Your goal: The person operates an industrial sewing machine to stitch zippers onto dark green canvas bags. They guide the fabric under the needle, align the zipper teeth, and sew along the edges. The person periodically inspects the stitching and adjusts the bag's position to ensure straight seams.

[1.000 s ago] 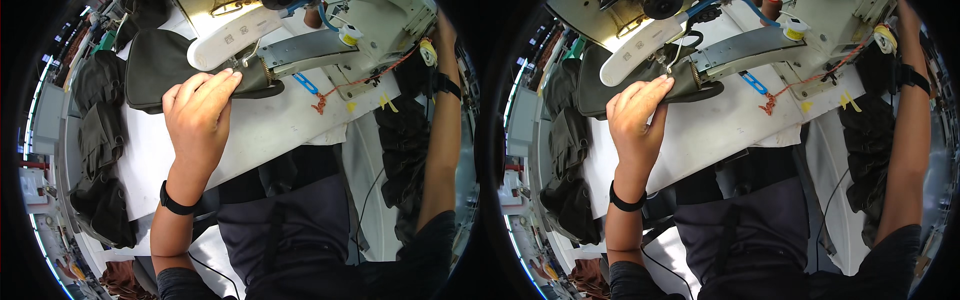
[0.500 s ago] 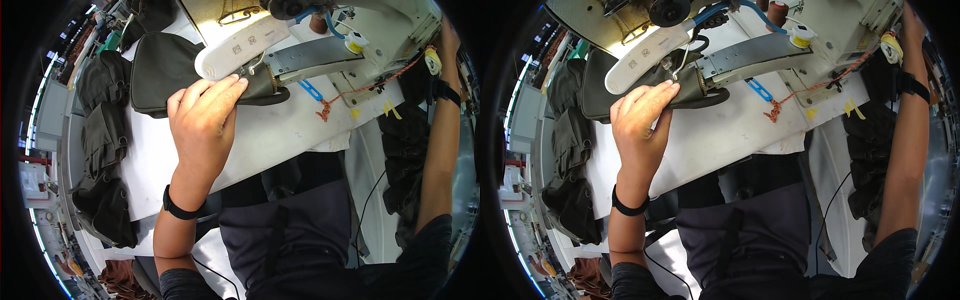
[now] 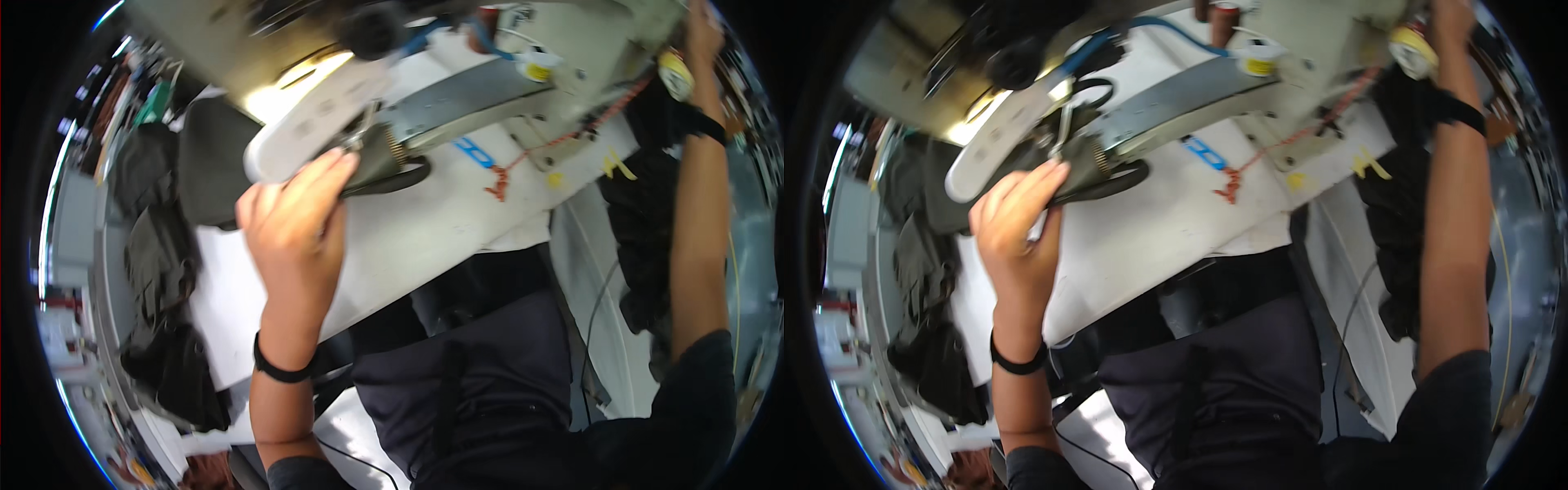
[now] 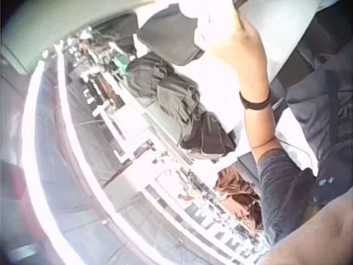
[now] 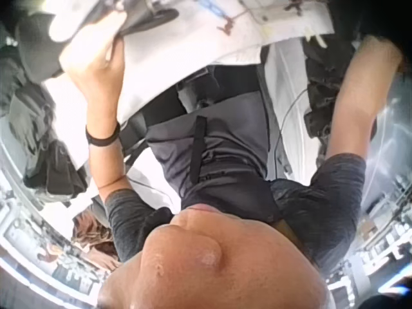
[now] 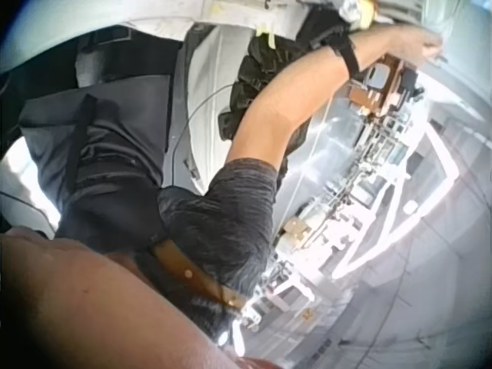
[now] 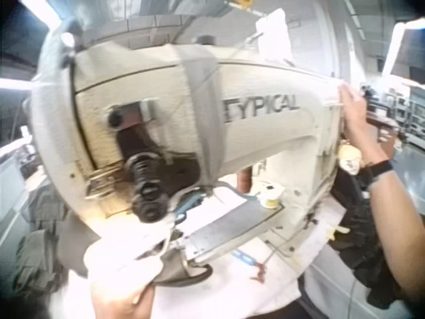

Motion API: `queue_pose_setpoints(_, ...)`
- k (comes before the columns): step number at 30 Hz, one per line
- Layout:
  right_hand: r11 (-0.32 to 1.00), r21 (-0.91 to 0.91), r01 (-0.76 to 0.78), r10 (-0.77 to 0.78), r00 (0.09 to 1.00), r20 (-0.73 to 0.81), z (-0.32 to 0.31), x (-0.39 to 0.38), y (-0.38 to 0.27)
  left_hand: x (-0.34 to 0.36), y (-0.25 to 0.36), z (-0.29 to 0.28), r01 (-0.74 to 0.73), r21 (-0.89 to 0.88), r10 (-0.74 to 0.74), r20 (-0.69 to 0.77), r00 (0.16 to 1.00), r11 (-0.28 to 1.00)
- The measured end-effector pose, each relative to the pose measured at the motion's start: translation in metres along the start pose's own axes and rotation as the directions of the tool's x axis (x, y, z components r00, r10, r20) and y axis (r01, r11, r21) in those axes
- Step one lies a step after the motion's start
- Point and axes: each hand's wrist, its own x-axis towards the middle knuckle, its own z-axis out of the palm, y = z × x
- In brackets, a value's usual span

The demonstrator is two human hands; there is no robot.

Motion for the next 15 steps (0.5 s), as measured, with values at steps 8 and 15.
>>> queue_pose_setpoints(8, 0.993, 0.085, -0.085, 0.095, 0.989, -0.113, 0.032, -0.006, 0.027, -0.003, 0.0, 0.006, -0.078, 0.016, 0.078, 0.013, 0.997, 0.997)
queue_pose_setpoints(15, 0.985, 0.099, -0.145, 0.132, 0.984, 0.12, 0.002, 0.016, 0.007, -0.008, -0.008, 0.017, -0.141, 0.059, 0.142, -0.014, 0.99, 0.988)
